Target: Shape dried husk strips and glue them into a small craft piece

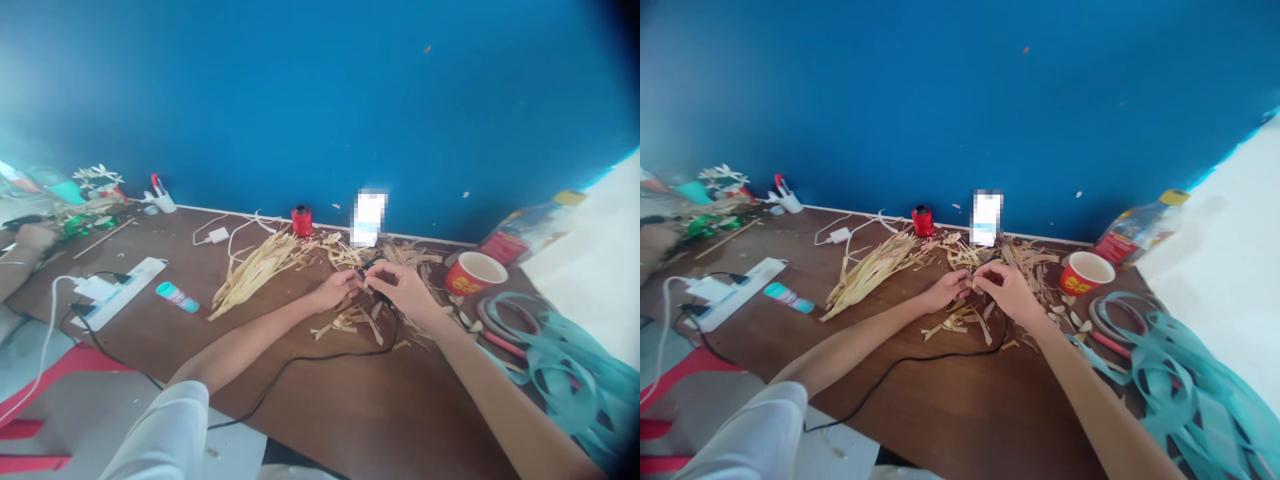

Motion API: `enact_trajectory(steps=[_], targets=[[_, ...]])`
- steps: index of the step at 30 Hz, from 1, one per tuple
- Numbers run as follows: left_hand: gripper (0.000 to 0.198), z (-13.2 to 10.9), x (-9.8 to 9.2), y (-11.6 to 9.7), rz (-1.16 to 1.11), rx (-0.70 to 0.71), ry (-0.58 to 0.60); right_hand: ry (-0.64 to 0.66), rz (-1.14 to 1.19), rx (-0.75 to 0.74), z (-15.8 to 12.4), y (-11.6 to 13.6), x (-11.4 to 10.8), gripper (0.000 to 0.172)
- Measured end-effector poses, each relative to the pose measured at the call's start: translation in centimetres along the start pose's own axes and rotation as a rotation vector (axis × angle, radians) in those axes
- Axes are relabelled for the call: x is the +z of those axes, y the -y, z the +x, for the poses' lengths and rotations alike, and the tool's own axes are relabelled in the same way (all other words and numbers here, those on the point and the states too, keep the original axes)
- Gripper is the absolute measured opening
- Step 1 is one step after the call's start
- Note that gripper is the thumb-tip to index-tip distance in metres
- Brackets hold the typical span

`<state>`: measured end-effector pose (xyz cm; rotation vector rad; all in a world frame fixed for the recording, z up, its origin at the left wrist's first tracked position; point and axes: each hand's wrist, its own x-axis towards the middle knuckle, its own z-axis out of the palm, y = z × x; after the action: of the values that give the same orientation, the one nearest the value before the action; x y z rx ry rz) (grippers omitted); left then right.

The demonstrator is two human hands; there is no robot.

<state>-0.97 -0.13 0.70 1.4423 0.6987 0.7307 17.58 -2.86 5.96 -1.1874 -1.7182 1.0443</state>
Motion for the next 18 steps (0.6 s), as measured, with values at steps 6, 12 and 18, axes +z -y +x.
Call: enact_trajectory(steps=[6, 12, 18], targets=[[0.042, -0.13, -0.05, -0.03, -0.003, 0.003, -0.006, 0.042, 0.079, 0.020, 0.01, 0.06, 0.16, 0.021], [0.041, 0.03, -0.10, 0.20, -0.023, 0.009, 0.008, 0.027, 0.085, 0.017, 0.17, -0.46, 0.23, 0.020], [0.040, 0.24, -0.05, 0.47, -0.028, 0.022, 0.003, -0.038, -0.011, 0.004, 0.27, -0.72, 0.20, 0.019]])
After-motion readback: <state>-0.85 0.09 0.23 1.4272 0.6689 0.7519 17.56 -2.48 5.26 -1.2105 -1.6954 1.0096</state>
